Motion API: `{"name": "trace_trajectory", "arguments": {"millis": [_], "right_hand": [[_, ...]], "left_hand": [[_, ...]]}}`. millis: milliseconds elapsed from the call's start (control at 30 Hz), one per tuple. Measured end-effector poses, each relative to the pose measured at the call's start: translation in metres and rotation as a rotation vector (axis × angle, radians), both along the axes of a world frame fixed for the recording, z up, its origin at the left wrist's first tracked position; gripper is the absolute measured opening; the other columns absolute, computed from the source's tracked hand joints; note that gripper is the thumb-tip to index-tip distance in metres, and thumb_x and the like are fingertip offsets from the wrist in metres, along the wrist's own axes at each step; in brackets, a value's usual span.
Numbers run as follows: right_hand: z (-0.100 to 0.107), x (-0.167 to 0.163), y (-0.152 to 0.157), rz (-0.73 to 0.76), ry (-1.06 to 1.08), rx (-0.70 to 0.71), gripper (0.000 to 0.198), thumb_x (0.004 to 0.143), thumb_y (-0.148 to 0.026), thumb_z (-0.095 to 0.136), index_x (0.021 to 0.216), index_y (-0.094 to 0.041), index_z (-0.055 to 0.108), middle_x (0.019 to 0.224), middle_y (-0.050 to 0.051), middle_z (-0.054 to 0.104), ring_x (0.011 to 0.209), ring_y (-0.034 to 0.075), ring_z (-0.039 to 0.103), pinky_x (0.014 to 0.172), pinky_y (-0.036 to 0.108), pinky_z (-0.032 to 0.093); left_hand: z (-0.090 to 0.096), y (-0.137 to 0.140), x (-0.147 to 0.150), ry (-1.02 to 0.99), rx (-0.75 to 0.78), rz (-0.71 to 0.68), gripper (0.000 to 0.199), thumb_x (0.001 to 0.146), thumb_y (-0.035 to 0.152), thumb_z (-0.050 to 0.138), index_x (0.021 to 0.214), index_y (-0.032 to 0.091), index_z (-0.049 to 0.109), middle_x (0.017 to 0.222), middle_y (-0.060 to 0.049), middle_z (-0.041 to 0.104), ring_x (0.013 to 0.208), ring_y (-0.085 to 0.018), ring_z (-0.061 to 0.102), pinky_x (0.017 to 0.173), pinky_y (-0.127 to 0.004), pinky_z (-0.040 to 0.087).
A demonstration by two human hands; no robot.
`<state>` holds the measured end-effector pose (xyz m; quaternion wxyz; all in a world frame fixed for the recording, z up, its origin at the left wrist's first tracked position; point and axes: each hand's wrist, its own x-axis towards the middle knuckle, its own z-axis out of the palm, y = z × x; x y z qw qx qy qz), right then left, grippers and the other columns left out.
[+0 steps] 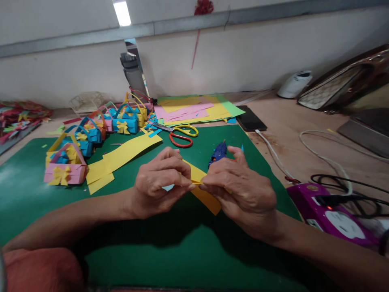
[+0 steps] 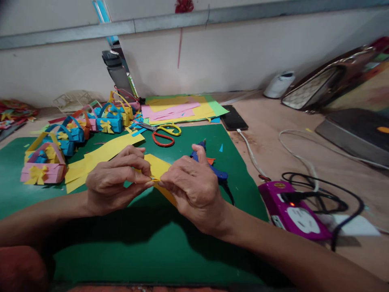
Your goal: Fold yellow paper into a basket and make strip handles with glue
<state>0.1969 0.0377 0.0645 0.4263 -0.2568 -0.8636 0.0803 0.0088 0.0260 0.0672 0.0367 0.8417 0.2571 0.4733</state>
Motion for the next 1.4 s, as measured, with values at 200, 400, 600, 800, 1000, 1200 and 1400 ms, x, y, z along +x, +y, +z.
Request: {"name": "trace_trajectory", "arguments": {"millis": [200, 400, 600, 800, 1000, 1200, 1400], "right_hand": [[-0.002, -0.004, 0.0, -0.023, -0.011, 0.009, 0.011, 0.083, -0.014, 0.056, 0.074, -0.02, 0.058, 0.067, -0.002, 0.061, 0.065, 0.011, 0.056, 0.093, 0.045, 0.032], [-0.003, -0.002, 0.0, -0.045, 0.002, -0.01, 0.013, 0.082, -0.012, 0.055, 0.072, -0.02, 0.056, 0.068, -0.003, 0.061, 0.067, 0.011, 0.057, 0.094, 0.044, 0.032], [-0.002, -0.002, 0.001, -0.055, 0.017, -0.016, 0.012, 0.081, -0.013, 0.057, 0.072, -0.021, 0.057, 0.068, -0.003, 0.063, 0.067, 0.012, 0.06, 0.095, 0.045, 0.033], [-0.002, -0.004, 0.001, -0.066, 0.029, -0.011, 0.012, 0.08, -0.013, 0.058, 0.071, -0.02, 0.057, 0.066, -0.003, 0.062, 0.066, 0.013, 0.06, 0.094, 0.046, 0.033], [-0.002, -0.004, 0.001, -0.059, 0.013, -0.011, 0.014, 0.08, -0.012, 0.058, 0.069, -0.02, 0.056, 0.066, -0.003, 0.061, 0.064, 0.012, 0.058, 0.094, 0.046, 0.032], [-0.003, -0.005, 0.001, -0.022, 0.002, -0.011, 0.009, 0.082, -0.015, 0.057, 0.075, -0.021, 0.056, 0.07, -0.002, 0.064, 0.069, 0.013, 0.059, 0.09, 0.044, 0.033], [-0.002, -0.007, 0.002, -0.008, -0.009, -0.007, 0.009, 0.083, -0.015, 0.055, 0.076, -0.02, 0.058, 0.07, -0.001, 0.064, 0.069, 0.013, 0.058, 0.088, 0.043, 0.035]], "left_hand": [[-0.001, 0.0, 0.0, 0.016, -0.013, 0.009, 0.012, 0.077, 0.007, 0.062, 0.071, 0.015, 0.056, 0.07, -0.003, 0.063, 0.062, -0.01, 0.053, 0.077, -0.035, 0.048], [-0.004, 0.003, -0.001, -0.024, -0.055, 0.071, 0.014, 0.075, 0.014, 0.069, 0.085, 0.014, 0.059, 0.08, -0.006, 0.066, 0.074, -0.015, 0.057, 0.079, -0.037, 0.045], [-0.006, 0.006, -0.003, -0.04, -0.148, 0.029, 0.003, 0.078, 0.015, 0.066, 0.08, 0.014, 0.064, 0.087, -0.009, 0.068, 0.081, -0.017, 0.057, 0.079, -0.037, 0.044], [-0.01, 0.006, -0.002, -0.137, -0.247, 0.001, 0.007, 0.076, 0.014, 0.066, 0.071, 0.015, 0.063, 0.085, -0.008, 0.069, 0.08, -0.017, 0.057, 0.081, -0.038, 0.044], [-0.011, 0.003, -0.001, -0.203, -0.383, -0.013, 0.007, 0.076, 0.012, 0.066, 0.07, 0.014, 0.064, 0.084, -0.008, 0.069, 0.082, -0.017, 0.056, 0.079, -0.035, 0.046], [-0.011, 0.003, 0.0, -0.188, -0.389, -0.017, 0.006, 0.076, 0.013, 0.066, 0.071, 0.015, 0.063, 0.083, -0.008, 0.069, 0.082, -0.017, 0.056, 0.078, -0.035, 0.046], [-0.008, 0.003, 0.0, 0.007, -0.181, -0.021, 0.004, 0.082, 0.013, 0.059, 0.079, 0.016, 0.062, 0.087, -0.008, 0.069, 0.079, -0.016, 0.055, 0.082, -0.038, 0.043]]}}
